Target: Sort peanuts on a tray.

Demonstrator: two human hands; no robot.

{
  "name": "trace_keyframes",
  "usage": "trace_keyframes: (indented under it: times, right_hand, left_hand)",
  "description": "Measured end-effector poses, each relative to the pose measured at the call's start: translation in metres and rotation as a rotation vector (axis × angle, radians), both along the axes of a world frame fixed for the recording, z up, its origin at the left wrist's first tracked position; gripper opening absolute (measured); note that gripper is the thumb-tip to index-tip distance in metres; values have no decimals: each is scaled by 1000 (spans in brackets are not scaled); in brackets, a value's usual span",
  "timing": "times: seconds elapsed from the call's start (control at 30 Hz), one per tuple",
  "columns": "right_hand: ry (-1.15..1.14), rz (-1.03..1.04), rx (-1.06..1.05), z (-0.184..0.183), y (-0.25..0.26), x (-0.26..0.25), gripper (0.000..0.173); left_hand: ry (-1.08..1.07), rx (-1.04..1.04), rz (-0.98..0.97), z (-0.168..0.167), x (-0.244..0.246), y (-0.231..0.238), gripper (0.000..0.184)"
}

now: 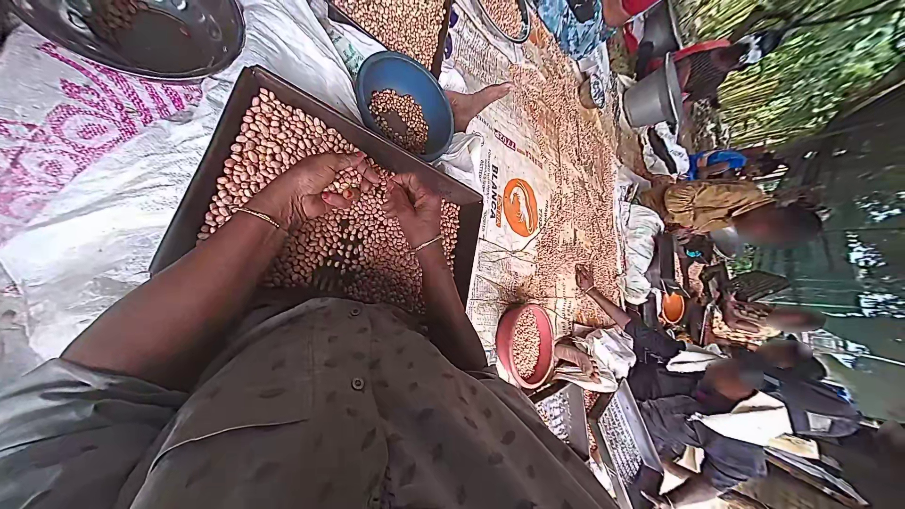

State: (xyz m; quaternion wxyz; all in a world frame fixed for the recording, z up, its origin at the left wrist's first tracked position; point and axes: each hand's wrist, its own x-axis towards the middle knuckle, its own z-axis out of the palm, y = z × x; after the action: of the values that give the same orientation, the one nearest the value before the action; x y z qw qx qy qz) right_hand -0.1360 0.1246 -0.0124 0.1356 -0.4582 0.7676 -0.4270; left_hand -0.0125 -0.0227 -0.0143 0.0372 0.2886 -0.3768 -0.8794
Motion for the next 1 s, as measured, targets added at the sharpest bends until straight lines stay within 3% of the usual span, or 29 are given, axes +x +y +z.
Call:
trace_keyframes:
  times: [0.2, 0.33, 0.5, 0.57, 0.63, 0.7, 0.77, 0.87, 0.93, 1.0]
  right_hand:
    - [426, 162, 668, -21, -3, 32, 21]
    - [464, 169, 747, -15, -9, 38, 21]
    - [110, 114, 446, -13, 1, 3, 18]
    - [-177, 13, 85, 0, 1, -18, 16]
    - [-526, -95, -331, 23, -7, -38, 24]
    - [-652, -235, -477, 38, -21, -49, 23]
    - [-503, -254, -421, 28, -34, -35, 21]
    - [13, 174, -182, -19, -40, 10, 28]
    - [421, 463, 164, -43, -36, 27, 42]
    - [534, 547, 360, -46, -34, 26, 43]
  left_hand:
    - [48, 75, 236, 5, 4, -8, 35]
    - [39, 50, 288, 6, 5, -9, 34]
    - [62, 57, 308, 5, 4, -8, 37]
    - [100, 80, 314, 2, 4, -9, 39]
    - [171, 101, 342, -1, 3, -10, 41]
    - [273, 101, 399, -2, 4, -11, 44]
    - [362, 109, 459, -2, 6, -14, 45]
    - [454, 112, 556, -3, 8, -18, 44]
    - [491, 98, 577, -4, 10, -19, 45]
    - [495, 90, 586, -4, 12, -20, 46]
